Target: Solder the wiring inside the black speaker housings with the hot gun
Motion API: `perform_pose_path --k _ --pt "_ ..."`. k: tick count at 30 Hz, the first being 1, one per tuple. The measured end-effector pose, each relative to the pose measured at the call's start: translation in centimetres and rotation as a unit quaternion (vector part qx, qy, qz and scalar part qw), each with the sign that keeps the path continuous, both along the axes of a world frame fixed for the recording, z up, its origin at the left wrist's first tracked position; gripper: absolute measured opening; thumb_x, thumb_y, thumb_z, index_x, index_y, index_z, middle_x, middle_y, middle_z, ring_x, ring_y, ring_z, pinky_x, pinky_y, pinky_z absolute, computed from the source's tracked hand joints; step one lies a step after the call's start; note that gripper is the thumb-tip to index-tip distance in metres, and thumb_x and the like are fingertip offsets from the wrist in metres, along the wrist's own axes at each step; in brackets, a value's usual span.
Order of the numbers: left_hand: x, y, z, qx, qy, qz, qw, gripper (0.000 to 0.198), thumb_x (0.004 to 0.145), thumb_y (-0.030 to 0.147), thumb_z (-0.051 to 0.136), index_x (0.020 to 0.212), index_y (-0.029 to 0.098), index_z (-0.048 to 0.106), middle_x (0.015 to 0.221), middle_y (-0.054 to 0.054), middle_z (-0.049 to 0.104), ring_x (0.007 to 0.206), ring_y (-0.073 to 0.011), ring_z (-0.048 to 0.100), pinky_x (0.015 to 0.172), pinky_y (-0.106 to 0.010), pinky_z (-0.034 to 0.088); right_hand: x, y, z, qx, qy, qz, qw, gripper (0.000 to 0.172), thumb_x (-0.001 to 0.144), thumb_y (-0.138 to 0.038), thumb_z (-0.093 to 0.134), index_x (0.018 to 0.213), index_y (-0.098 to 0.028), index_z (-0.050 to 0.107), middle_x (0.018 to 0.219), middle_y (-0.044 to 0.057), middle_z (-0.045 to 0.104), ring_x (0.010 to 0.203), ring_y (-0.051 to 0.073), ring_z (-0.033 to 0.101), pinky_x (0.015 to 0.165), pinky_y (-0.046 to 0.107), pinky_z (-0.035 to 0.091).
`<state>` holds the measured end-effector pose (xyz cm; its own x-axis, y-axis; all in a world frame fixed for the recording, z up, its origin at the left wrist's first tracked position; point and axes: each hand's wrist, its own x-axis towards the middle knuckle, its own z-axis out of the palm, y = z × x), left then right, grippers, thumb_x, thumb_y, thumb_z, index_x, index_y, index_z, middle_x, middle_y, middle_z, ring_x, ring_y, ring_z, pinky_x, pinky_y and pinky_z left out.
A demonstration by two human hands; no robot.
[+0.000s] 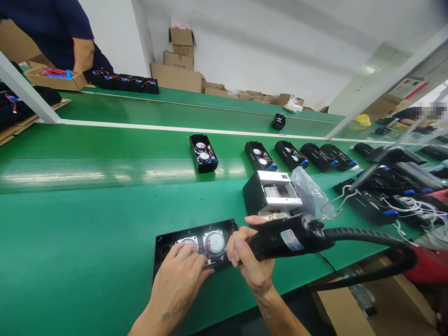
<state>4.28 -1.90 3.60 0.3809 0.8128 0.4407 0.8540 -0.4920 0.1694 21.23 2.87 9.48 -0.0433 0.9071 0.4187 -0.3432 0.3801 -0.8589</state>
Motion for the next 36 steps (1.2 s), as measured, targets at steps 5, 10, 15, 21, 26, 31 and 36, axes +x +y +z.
perform_pose_path --k 5,10,15,21,26,31,36 --pt "0.0 0.0 -0.1 -0.013 0.011 -0.002 1.0 0.013 0.099 0.023 0.063 0.086 0.021 0.067 0.079 -0.003 0.071 0.088 -0.0273 0.066 0.089 -0.046 0.048 0.1 0.1 -0.5 -0.009 -0.015 0.004 1.0 0.03 0.102 -0.022 0.064 0.128 -0.03 0.051 0.063 -0.011 0.052 0.045 0.009 0.048 0.046 0.023 0.043" --pt "0.2 -0.2 0.4 -0.001 0.013 0.009 1.0 0.016 0.1 0.029 0.065 0.108 0.017 0.071 0.084 -0.005 0.075 0.09 -0.0283 0.066 0.092 -0.048 0.049 0.6 0.1 1.0 0.0 0.004 -0.013 1.0 0.027 0.102 -0.024 0.063 0.126 -0.031 0.052 0.063 -0.011 0.051 0.045 0.009 0.048 0.047 0.023 0.046" --pt "0.1 -0.1 1.7 -0.054 -0.004 -0.009 0.998 0.055 0.097 0.051 0.07 0.143 0.022 0.06 0.088 -0.002 0.08 0.092 -0.0288 0.068 0.094 -0.05 0.05 0.8 -0.2 2.7 0.027 0.064 -0.005 0.998 0.025 0.105 -0.022 0.055 0.127 -0.034 0.055 0.06 -0.011 0.045 0.042 0.008 0.04 0.045 0.021 0.043" --pt "-0.7 0.5 2.1 -0.084 -0.097 -0.038 0.991 0.019 0.105 0.037 0.06 0.115 0.032 0.075 0.094 0.003 0.082 0.093 -0.0221 0.07 0.094 -0.045 0.054 0.1 -0.8 2.8 0.033 0.075 0.003 0.997 0.033 0.103 -0.026 0.058 0.134 -0.037 0.052 0.059 -0.012 0.043 0.039 0.009 0.037 0.042 0.021 0.042" --pt "-1.7 -0.1 2.1 -0.025 -0.223 -0.037 0.974 0.018 0.106 0.024 0.058 0.106 0.026 0.076 0.099 0.001 0.082 0.097 -0.0181 0.072 0.088 -0.034 0.061 0.6 -1.2 3.1 0.027 0.086 -0.008 0.996 0.04 0.102 -0.025 0.058 0.139 -0.038 0.052 0.057 -0.011 0.041 0.038 0.01 0.036 0.041 0.023 0.042" --pt "-1.0 -1.4 2.9 -0.006 -0.272 -0.038 0.961 0.02 0.101 0.025 0.068 0.119 0.023 0.075 0.103 -0.004 0.081 0.092 -0.0165 0.075 0.081 -0.028 0.064 1.3 -1.9 3.9 0.026 0.118 -0.009 0.993 0.037 0.102 -0.022 0.054 0.135 -0.037 0.056 0.056 -0.01 0.038 0.037 0.011 0.031 0.039 0.025 0.037" --pt "0.3 -3.0 2.2 -0.1 -0.394 -0.089 0.909 0.017 0.1 0.017 0.066 0.104 0.025 0.079 0.085 -0.001 0.081 0.074 -0.0132 0.075 0.068 -0.021 0.062 1.9 -3.1 3.9 0.002 0.12 -0.023 0.992 0.036 0.101 -0.028 0.055 0.136 -0.037 0.058 0.054 -0.011 0.032 0.033 0.009 0.022 0.035 0.026 0.028"
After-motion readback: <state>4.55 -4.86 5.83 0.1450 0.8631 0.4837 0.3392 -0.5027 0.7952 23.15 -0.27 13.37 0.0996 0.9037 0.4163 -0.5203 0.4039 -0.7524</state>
